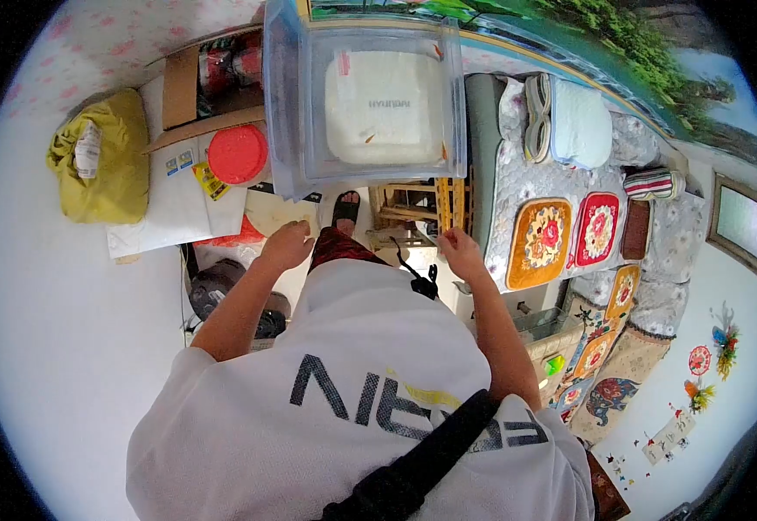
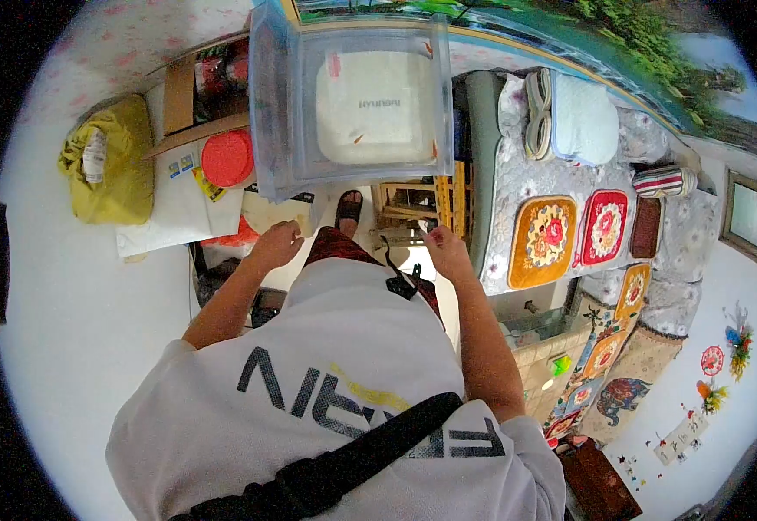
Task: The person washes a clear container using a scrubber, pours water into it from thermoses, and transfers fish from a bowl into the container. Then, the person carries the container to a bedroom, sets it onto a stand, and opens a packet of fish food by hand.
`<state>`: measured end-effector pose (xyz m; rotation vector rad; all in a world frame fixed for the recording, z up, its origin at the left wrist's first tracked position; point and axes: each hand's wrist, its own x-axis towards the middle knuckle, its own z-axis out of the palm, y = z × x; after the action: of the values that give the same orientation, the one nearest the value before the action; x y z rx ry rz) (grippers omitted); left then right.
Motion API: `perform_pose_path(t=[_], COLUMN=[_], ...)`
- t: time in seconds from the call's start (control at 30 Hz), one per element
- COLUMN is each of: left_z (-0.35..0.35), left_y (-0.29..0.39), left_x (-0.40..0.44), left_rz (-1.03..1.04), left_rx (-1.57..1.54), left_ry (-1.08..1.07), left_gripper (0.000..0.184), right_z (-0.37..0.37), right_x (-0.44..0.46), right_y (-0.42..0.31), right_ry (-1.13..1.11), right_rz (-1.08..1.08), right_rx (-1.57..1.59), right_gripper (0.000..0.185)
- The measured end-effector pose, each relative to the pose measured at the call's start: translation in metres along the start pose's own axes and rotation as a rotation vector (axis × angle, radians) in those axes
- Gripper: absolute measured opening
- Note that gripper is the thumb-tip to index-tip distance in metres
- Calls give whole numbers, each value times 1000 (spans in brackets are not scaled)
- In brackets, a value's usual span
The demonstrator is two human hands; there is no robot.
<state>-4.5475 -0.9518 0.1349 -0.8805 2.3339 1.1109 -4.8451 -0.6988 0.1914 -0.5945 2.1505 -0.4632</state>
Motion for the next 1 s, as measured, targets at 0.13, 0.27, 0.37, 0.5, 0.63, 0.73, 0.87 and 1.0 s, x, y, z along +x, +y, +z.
perform_pose_path(t=[0.13, 0.27, 0.37, 0.5, 0.63, 0.73, 0.87, 1.0], left_z=[7, 8, 11, 11, 16, 16, 16, 16], left_y=[-4, -2, -2, 1, -4, -5, -8, -8], left_x=[14, 15, 17, 13, 12, 11, 9, 10], left_rz=[21, 9, -10, -43, -28, -11, -48, -48], left_rx=[-18, -37, -18, -28, -45, -39, -56, -76], left_ry=[1, 3, -35, -75, -52, -22, -40, -31], left_gripper=[27, 26, 26, 27, 26, 25, 24, 24], right_z=[5, 11, 14, 15, 17, 14, 16, 13], right_x=[-5, -7, -6, -8, -8, -10, -3, -3], right_y=[3, 11, 24, 32, 34, 25, 28, 24], right_ry=[12, 26, 37, 31, 12, -5, -25, -6], right_rz=[7, -13, -28, -15, 5, 40, 58, 37], right_rx=[-1, -11, -28, 57, 27, -3, -35, 5], right_gripper=[33, 33, 32, 29, 28, 31, 34, 34])
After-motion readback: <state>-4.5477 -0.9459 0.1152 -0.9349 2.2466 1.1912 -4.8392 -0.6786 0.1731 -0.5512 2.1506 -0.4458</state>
